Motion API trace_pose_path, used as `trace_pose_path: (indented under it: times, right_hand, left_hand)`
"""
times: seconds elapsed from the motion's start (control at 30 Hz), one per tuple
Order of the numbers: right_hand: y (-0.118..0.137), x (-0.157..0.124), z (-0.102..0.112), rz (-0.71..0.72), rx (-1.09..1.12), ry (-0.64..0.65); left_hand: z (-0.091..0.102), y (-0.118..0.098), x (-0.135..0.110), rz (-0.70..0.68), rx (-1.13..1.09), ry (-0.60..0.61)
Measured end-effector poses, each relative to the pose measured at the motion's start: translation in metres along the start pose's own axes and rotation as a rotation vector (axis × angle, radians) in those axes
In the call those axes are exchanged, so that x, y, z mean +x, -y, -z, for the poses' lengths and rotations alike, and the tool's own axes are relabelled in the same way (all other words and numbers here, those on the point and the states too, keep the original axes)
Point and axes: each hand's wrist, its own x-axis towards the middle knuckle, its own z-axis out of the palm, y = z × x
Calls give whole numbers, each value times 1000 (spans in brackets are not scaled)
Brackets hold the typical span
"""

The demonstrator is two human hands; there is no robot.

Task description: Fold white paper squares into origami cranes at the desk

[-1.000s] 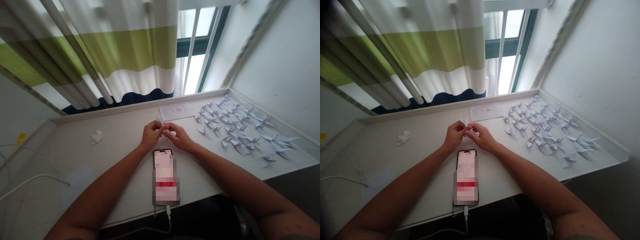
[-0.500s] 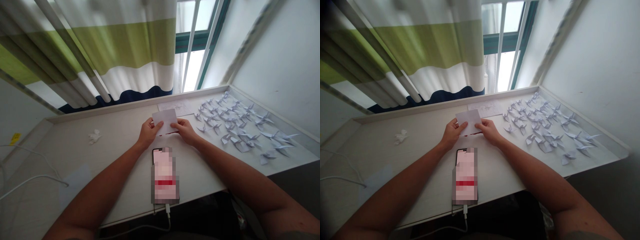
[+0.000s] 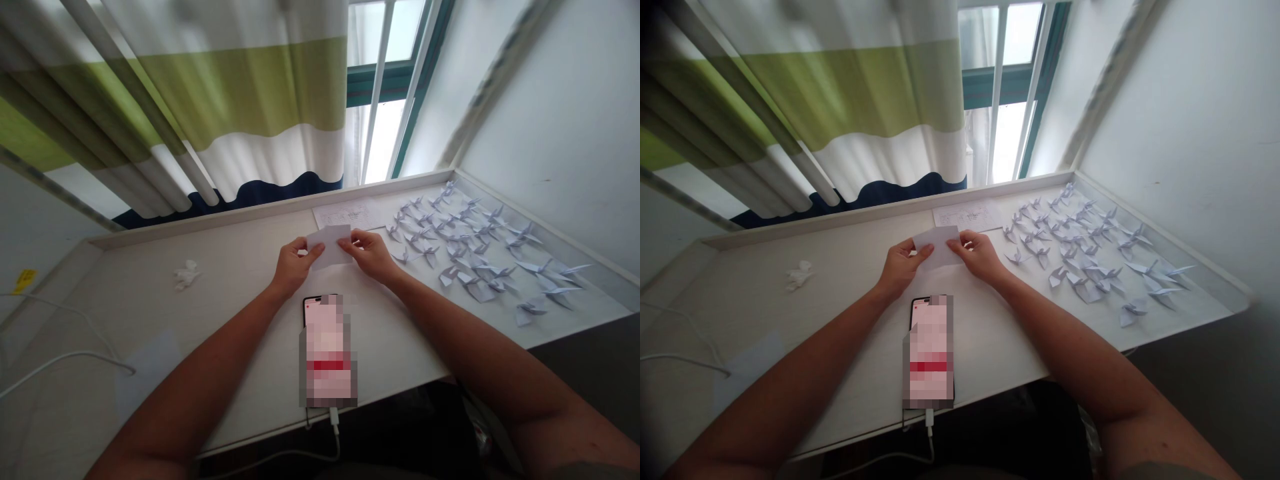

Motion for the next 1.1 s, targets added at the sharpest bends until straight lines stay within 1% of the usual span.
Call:
trace_pose_path:
  times: [0.07, 0.1, 0.2, 0.27, 0.33, 0.4, 0.5, 0.67, 0.8, 0.87, 0.93, 1.1]
  right_hand:
    - [1, 0, 0, -7, 49, -34]
    - [1, 0, -1, -31, 102, -20]
    - [3, -2, -3, -115, 218, 83]
    - [4, -3, -3, -115, 217, 101]
    - [5, -3, -2, -81, 166, 74]
    - [5, -2, 1, -60, 125, 46]
    - [5, 1, 3, -68, 168, 3]
    - [3, 5, 4, -61, 267, -54]
    - [2, 6, 7, -3, 257, -74]
    - [1, 7, 9, 15, 242, -74]
    - [1, 8, 10, 28, 228, -65]
    - [1, 7, 10, 78, 173, 39]
  left_hand:
    - [-2, 1, 0, 2, -41, -19]
    - [-3, 1, 0, 6, -85, -35]
    - [-5, 1, 0, 53, -198, -105]
    - [-5, 0, 0, 96, -210, -119]
    - [-4, -2, 1, 100, -183, -112]
    - [-1, -3, 2, 66, -134, -95]
    - [2, -3, 4, 21, -51, -64]
    - [3, -5, 5, -48, -64, -92]
    - [4, -11, 3, -128, -17, -22]
    - [5, -12, 3, -161, 23, -2]
    - [6, -12, 4, -178, 65, -13]
    - [11, -12, 9, -145, 88, -35]
